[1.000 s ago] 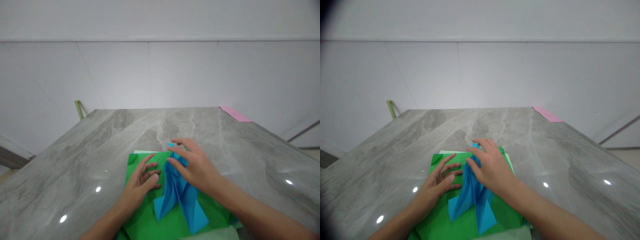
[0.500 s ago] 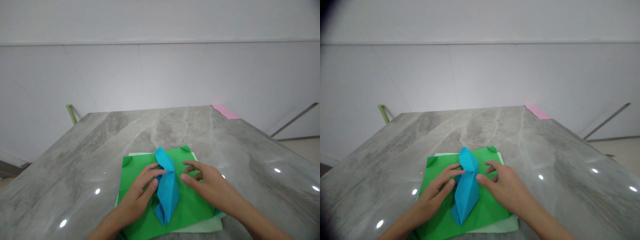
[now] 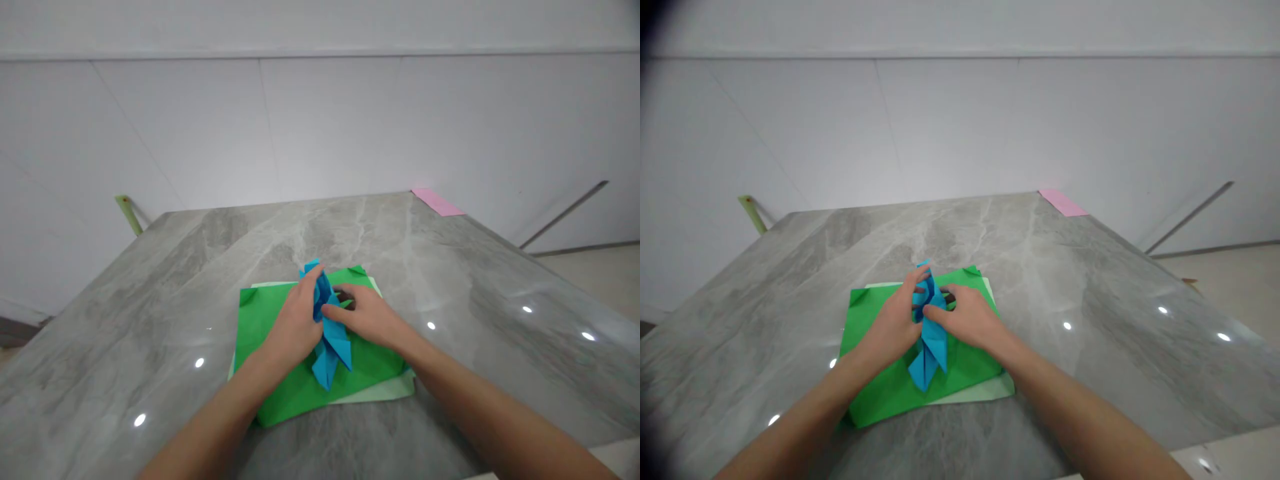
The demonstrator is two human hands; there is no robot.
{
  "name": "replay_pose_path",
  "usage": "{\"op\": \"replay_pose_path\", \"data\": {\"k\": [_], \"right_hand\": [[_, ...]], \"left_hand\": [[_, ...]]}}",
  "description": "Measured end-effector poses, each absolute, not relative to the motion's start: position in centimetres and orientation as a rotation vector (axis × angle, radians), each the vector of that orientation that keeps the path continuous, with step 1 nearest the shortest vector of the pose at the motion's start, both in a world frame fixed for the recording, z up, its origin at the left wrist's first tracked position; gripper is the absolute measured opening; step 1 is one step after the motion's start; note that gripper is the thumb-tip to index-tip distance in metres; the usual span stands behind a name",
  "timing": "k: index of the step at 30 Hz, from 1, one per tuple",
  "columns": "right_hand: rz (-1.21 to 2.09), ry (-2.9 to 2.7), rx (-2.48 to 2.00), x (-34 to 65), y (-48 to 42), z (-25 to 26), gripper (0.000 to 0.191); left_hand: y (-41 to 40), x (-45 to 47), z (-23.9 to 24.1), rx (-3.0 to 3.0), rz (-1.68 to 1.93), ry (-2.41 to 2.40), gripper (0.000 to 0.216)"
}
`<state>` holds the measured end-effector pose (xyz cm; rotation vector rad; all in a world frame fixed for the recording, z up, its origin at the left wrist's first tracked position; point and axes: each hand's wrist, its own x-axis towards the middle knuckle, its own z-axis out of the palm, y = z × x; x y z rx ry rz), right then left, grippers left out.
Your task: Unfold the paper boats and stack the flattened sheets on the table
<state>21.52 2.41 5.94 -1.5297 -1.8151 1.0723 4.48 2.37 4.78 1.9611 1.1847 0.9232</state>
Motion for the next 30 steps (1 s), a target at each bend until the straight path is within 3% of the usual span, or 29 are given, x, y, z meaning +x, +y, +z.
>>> {"op": "replay_pose_path", "data": {"k": [8, 12, 17, 21, 22, 30], "right_hand": [[1.378, -1.584, -1.493, 21.7, 2.7, 4.8, 0.032], [1.404, -1.432, -1.595, 22.6, 3.2, 4.0, 0.050], [1.402, -1.395, -1.562, 23.8, 3.6, 3.5, 0.023], [1.433, -1.328, -1.533, 24.3, 3.8, 3.1, 0.004], [1.454, -1.299, -1.517, 24.4, 3.8, 3.0, 0.006], [1.691, -1.046, -1.288, 24.4, 3.6, 4.1, 0.023]], "left_hand": [[0.8, 5.0, 2.3, 2.117, 0.979, 1.166, 0.069], [0.7, 4.1, 2.2, 2.035, 1.098, 1.372, 0.063], [1.9, 2.5, 2.0, 1.527, 1.014, 1.653, 0.081], [2.9, 1.2, 1.9, 1.397, 0.911, 1.563, 0.032], [3.0, 0.9, 2.0, 1.386, 0.923, 1.555, 0.025], [2.7, -0.6, 3.1, 1.246, 1.096, 1.466, 0.034]]}}
